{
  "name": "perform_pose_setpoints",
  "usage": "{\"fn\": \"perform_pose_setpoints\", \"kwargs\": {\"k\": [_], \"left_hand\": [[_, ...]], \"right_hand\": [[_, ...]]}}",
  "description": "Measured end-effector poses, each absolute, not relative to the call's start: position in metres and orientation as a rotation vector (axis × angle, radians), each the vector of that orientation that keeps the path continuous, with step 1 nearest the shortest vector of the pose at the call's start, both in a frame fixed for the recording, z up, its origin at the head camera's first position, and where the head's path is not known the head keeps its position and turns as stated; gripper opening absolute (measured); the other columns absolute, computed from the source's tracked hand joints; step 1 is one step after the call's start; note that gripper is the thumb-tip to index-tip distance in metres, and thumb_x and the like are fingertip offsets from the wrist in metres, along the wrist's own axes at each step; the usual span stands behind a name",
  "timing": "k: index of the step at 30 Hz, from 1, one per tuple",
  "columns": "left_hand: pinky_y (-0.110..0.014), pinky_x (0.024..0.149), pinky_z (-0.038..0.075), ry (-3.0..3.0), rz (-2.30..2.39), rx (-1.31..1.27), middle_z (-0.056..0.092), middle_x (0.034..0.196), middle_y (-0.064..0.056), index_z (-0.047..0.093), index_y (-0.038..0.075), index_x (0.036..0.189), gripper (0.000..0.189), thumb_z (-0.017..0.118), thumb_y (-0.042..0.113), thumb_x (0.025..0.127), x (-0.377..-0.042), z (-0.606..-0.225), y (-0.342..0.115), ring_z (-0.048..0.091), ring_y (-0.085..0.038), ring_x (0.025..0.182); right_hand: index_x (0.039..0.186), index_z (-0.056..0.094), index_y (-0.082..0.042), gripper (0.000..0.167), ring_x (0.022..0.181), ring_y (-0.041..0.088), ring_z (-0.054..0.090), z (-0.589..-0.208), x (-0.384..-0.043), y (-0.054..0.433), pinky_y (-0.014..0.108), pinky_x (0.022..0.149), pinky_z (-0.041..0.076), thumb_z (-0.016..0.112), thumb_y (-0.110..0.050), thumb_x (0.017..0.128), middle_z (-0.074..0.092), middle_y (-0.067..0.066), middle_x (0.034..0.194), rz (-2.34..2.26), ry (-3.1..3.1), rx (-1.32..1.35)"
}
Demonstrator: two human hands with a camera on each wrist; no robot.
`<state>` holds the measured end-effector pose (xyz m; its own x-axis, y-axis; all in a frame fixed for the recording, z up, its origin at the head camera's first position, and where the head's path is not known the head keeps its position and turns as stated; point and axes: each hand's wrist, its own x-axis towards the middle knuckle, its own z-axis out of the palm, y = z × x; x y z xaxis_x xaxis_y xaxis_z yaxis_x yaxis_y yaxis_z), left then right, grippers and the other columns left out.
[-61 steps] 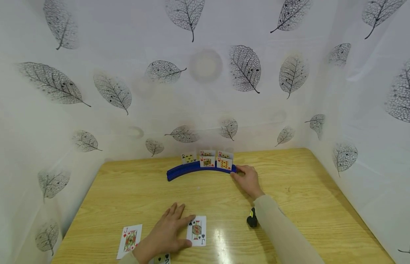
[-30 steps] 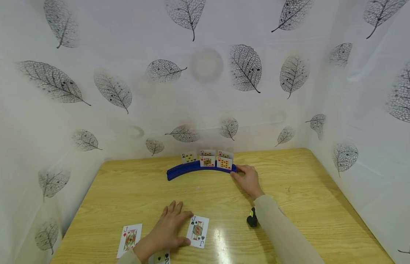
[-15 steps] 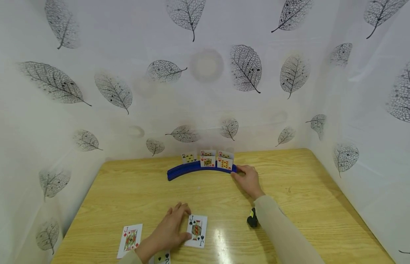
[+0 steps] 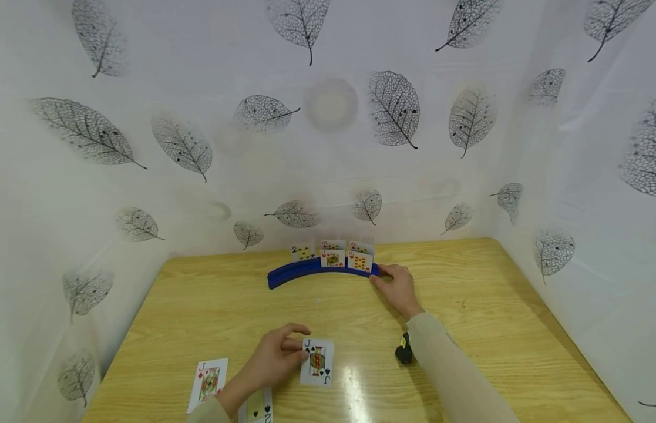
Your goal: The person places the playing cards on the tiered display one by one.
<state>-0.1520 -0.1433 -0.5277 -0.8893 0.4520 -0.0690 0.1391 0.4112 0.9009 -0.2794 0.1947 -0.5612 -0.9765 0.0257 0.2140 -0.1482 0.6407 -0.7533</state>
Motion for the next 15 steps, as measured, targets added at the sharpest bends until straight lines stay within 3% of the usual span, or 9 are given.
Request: {"fn": "perform_pose_setpoints", "kwargs": {"k": [7,15], "left_hand": [[-0.024,0.076,0.063,2.322,1.686,0.308,0.078,0.112,-0.021,0.069,-0.005,0.125,0.032,0.075,0.007,0.097,-0.165,-0.525,-0.146,0.077,-0.016,0.095],[-0.024,0.078,0.064,2.446,1.722,0.187,0.077,0.106,-0.016,0.070,-0.004,0.124,0.025,0.070,0.001,0.099,-0.181,-0.518,-0.148,0.075,-0.015,0.091]], "right_hand": [[0.132,0.070,0.003,0.045,0.121,0.041,0.060,-0.561,-0.279,0.195,0.058,0.109,0.046,0.079,-0.021,0.096,0.074,0.021,0.123,1.271,-2.661,0.086],[0.132,0.070,0.004,0.045,0.120,0.042,0.061,-0.562,-0.279,0.196,0.059,0.108,0.047,0.079,-0.022,0.096,0.074,0.021,0.122,1.270,-2.655,0.103]]}}
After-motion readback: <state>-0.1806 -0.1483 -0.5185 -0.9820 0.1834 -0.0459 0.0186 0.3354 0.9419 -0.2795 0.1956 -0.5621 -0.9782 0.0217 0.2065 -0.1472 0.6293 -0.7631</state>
